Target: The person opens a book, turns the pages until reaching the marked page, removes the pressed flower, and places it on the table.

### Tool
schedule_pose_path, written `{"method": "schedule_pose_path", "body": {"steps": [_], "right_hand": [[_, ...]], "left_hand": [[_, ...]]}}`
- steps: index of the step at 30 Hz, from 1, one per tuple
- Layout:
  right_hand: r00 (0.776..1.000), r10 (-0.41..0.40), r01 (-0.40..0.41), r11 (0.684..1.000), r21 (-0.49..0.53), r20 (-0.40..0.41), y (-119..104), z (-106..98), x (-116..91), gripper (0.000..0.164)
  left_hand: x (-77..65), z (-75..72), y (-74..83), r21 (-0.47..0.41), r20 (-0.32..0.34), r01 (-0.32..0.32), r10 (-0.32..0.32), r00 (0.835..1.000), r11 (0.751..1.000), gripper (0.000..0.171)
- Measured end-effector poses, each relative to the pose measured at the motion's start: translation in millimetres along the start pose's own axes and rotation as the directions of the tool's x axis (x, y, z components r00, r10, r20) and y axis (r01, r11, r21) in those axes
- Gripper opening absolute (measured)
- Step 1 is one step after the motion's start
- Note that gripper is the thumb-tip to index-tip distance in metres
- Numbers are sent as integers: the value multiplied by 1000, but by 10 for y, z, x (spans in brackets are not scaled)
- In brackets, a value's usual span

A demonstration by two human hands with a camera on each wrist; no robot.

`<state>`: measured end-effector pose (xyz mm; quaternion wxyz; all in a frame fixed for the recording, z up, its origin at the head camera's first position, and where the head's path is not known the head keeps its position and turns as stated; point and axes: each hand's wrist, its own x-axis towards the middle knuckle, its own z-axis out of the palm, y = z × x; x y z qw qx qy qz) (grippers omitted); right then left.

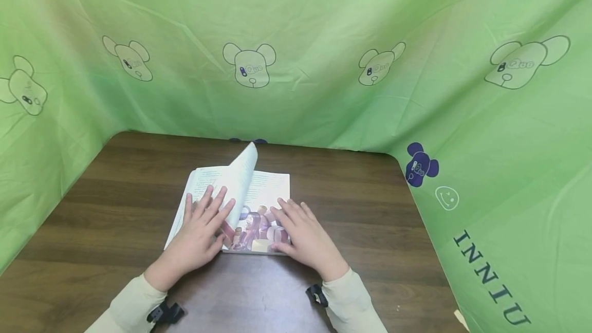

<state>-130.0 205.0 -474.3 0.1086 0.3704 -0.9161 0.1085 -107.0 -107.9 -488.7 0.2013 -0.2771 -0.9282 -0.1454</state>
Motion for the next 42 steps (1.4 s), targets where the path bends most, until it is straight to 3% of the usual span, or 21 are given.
{"method": "schedule_pose_path", "body": {"steps": [3, 7, 11, 16, 28, 42], "right_hand": [[999, 10, -11, 999, 30, 38, -6, 7, -4, 83], [993, 15, -22, 998, 60, 114, -10, 16, -19, 87], [982, 16, -32, 996, 82, 190, -17, 25, -39, 93], [976, 8, -30, 995, 98, 219, -26, 27, -49, 91], [978, -5, -12, 997, 79, 208, -21, 45, -64, 76], [976, 9, -25, 997, 72, 218, -17, 44, -69, 68]], "left_hand": [[-8, 12, 5, 0, 47, 5, -5, 999, 1000, 83], [-30, 38, 15, -39, 134, 59, -53, 990, 998, 75], [-53, 60, 22, -50, 218, 118, -104, 970, 992, 66], [-69, 66, 27, -45, 301, 175, -154, 941, 984, 57], [-81, 65, 32, -60, 332, 228, -196, 923, 972, 51], [-84, 69, 22, -65, 326, 235, -202, 924, 970, 57]]}}
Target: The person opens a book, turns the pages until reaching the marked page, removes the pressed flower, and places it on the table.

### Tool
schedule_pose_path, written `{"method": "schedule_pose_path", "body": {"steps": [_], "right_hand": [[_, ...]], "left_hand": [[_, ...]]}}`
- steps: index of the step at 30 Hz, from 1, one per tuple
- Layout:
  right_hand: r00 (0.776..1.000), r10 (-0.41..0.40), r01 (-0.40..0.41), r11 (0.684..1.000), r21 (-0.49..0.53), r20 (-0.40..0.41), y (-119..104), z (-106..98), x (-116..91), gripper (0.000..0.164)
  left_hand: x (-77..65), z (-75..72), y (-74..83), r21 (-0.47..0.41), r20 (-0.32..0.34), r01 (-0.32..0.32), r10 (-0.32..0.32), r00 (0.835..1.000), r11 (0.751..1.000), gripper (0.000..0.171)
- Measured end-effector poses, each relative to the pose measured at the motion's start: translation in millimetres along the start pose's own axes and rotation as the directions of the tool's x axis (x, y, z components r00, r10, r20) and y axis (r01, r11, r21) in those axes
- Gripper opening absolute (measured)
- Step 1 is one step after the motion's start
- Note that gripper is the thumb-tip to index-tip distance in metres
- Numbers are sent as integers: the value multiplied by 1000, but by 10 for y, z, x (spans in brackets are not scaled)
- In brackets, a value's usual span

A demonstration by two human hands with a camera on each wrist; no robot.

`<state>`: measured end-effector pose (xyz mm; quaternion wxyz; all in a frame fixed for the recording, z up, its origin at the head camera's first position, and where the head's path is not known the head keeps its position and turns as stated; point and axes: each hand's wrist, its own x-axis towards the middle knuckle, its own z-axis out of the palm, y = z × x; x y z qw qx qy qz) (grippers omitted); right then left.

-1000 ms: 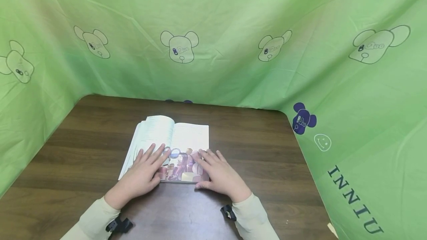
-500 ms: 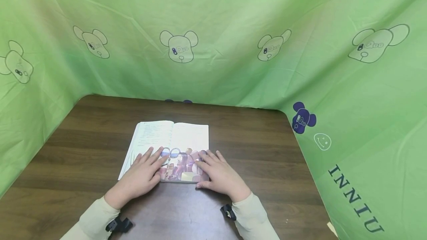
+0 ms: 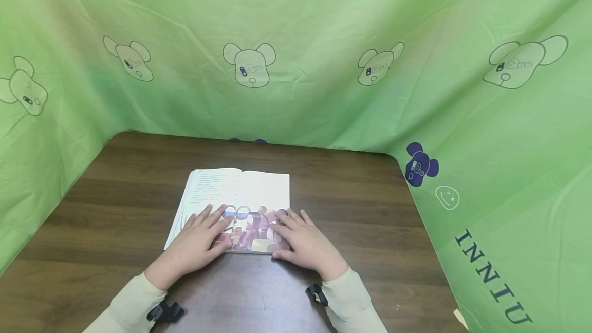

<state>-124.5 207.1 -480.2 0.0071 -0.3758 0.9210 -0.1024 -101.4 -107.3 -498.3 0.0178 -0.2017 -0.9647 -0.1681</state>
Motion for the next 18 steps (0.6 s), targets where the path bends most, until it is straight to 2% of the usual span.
{"method": "schedule_pose_path", "body": {"steps": [7, 14, 18], "right_hand": [[1000, 4, -4, 1000, -14, 3, 0, -1, 0, 60], [990, -115, 105, 987, -123, -80, -3, -47, 25, 29], [984, -158, 144, 978, -153, -81, 3, -65, 22, 19]], "left_hand": [[3, -8, 8, -2, 11, 7, -7, 1000, 1000, 57], [5, -20, 23, -10, -33, -1, 0, 999, 1000, 52], [13, -20, 27, -13, -44, -53, 52, 998, 999, 45]]}}
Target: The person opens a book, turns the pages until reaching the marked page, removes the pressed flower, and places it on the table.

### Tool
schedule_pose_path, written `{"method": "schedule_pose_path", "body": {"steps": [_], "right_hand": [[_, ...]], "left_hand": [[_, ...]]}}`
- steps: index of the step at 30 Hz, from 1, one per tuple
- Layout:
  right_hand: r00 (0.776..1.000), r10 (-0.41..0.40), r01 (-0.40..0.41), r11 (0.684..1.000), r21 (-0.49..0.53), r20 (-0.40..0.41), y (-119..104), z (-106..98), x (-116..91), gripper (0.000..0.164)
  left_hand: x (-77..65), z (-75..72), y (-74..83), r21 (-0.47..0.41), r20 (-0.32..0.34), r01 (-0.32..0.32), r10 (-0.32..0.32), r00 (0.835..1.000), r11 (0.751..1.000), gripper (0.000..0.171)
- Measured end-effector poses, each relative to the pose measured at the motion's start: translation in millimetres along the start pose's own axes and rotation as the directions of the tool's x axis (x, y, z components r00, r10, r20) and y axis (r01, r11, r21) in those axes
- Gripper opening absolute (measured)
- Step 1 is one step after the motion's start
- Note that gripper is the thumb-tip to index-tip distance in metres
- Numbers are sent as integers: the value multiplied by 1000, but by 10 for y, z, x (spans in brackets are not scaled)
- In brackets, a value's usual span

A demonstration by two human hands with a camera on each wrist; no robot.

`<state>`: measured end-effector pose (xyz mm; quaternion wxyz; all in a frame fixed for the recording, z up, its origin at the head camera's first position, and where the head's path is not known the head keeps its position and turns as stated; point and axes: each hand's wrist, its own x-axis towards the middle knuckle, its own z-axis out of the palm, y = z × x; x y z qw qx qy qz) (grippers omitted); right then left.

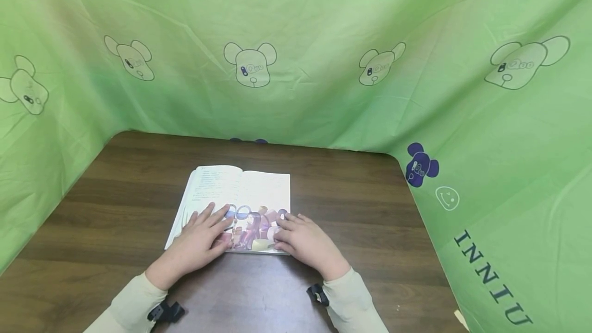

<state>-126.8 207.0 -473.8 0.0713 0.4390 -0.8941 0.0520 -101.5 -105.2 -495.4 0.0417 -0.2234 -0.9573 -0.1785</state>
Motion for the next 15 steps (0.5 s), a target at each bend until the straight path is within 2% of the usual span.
{"method": "schedule_pose_path", "body": {"steps": [5, 9, 12, 15], "right_hand": [[999, 1, -2, 999, 37, 34, -8, -40, -16, 14], [999, 0, -2, 999, 44, 51, -12, -53, -20, 15], [1000, -20, 20, 999, 34, -1, 3, -35, -13, 9], [995, -38, 40, 999, 15, -91, 19, -15, 3, 5]], "left_hand": [[8, -1, 11, -9, 42, -120, 120, 992, 993, 35], [1, 2, 19, -4, 60, -154, 154, 986, 988, 35], [-4, 6, 20, -11, 53, -155, 155, 986, 988, 35], [-6, 9, 14, -30, 53, -158, 159, 986, 987, 37]]}}
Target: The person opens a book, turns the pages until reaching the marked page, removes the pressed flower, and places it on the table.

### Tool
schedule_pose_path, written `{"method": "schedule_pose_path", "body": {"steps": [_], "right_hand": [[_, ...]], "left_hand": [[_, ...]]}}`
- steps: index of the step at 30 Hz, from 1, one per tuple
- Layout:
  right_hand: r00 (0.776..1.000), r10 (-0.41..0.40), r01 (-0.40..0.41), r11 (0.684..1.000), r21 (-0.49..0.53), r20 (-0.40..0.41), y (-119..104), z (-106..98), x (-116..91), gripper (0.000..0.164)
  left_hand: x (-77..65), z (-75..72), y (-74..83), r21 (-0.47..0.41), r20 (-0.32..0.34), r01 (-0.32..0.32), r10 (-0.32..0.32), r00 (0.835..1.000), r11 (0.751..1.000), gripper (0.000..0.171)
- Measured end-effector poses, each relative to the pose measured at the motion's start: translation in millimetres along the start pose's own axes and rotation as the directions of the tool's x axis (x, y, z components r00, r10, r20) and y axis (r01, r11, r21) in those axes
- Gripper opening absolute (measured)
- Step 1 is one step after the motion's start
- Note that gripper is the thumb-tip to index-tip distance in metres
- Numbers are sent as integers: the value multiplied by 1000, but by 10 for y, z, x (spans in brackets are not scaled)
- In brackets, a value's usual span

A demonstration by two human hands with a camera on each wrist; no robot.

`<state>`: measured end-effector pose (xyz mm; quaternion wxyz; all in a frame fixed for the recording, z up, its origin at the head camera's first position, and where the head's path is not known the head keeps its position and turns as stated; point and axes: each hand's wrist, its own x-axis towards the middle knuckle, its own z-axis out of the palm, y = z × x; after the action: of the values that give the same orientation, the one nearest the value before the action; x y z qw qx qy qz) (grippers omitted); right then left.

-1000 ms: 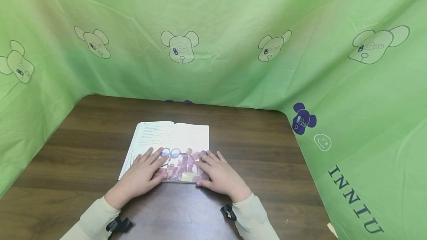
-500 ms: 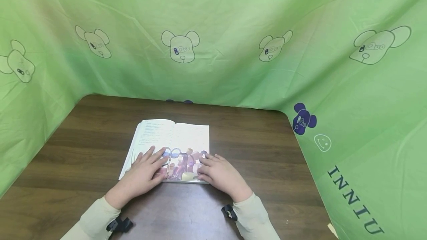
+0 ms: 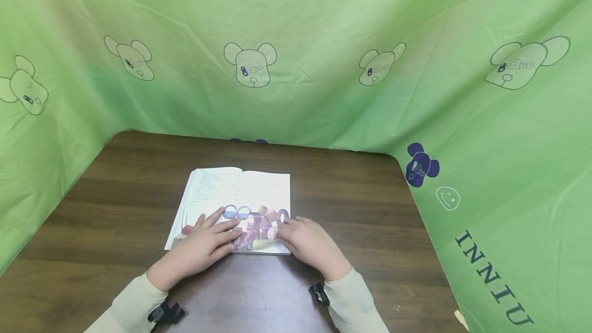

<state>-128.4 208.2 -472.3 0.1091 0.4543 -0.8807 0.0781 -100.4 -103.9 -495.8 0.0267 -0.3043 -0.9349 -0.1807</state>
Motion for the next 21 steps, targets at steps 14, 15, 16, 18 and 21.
{"method": "schedule_pose_path", "body": {"steps": [14, 15, 16, 18, 21], "right_hand": [[972, -63, 42, 994, -96, -226, 25, 28, 23, 8], [968, -69, 46, 994, -100, -242, 25, 29, 24, 9], [962, -77, 52, 993, -104, -261, 25, 29, 26, 10], [952, -93, 62, 992, -114, -292, 23, 23, 29, 16], [937, -118, 80, 989, -124, -329, 23, 16, 31, 27]], "left_hand": [[-6, -6, 3, 3, -7, -3, 3, 1000, 1000, 48], [-7, -3, 2, 5, -13, -1, 2, 1000, 1000, 49], [-7, 3, 1, 9, -21, -1, 1, 1000, 1000, 49], [-6, 10, 0, 12, -31, 1, -1, 1000, 1000, 50], [1, 15, 5, 15, -38, 12, -12, 999, 1000, 49]]}}
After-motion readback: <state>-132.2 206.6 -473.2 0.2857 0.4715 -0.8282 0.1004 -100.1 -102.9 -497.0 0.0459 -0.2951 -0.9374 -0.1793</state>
